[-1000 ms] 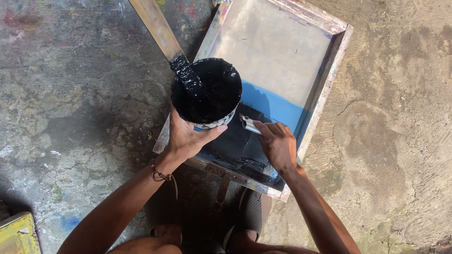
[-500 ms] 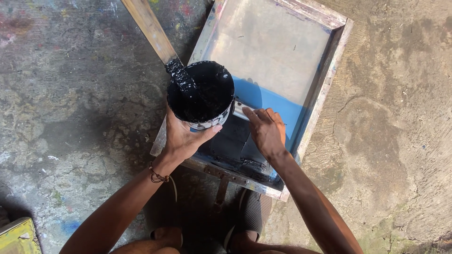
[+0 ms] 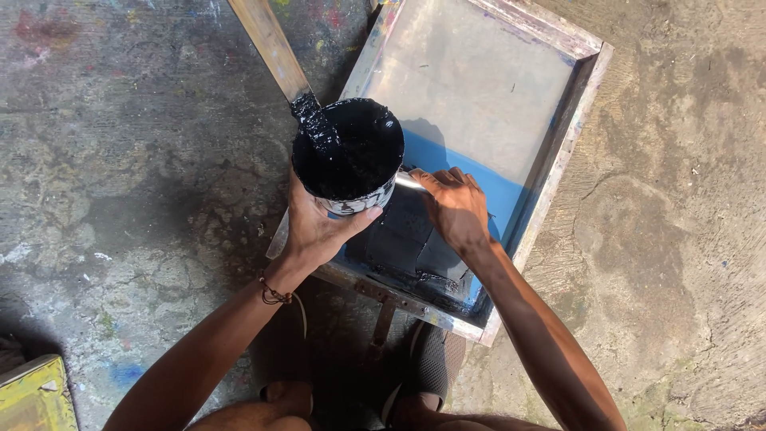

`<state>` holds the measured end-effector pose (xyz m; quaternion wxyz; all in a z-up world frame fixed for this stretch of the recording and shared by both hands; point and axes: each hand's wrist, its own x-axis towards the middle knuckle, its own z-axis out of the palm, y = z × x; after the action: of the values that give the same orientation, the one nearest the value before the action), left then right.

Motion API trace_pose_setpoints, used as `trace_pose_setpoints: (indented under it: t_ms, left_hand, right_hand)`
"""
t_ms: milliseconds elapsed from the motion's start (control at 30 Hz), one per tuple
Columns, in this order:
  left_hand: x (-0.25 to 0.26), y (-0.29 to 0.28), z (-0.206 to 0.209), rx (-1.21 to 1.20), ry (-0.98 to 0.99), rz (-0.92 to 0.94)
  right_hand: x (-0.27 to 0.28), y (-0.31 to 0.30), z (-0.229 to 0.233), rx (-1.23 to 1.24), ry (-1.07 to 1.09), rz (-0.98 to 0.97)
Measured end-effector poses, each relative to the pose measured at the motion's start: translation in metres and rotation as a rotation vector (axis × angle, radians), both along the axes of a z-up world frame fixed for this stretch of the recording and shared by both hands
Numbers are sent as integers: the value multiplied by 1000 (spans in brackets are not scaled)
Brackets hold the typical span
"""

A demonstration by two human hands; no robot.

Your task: The person pours black ink from a container onto a screen printing frame and uses a squeegee to spread the ink evenly across the mesh. Afterward, the person uses a black cloth to wipe the ink off the squeegee blade.

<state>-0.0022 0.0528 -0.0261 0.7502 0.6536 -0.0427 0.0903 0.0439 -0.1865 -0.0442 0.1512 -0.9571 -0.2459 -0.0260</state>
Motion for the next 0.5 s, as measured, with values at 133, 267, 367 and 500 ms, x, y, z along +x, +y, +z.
trace_pose_setpoints:
  t_ms: [133,267,367,500]
  left_hand:
    - [1,6,-2,-10,10,19]
    - [5,7,1,-30,-15,10]
    - [3,6,2,-34,-13,-11]
    - [5,1,-3,6,-5,45]
  right_hand:
    - [-3,-1,-25,-27,-63,28]
    - [-6,-2,-55,-31,-134,28]
    - [-20,4,-51,-42,-184,84]
    - [-26,2,-44,24,-110,180]
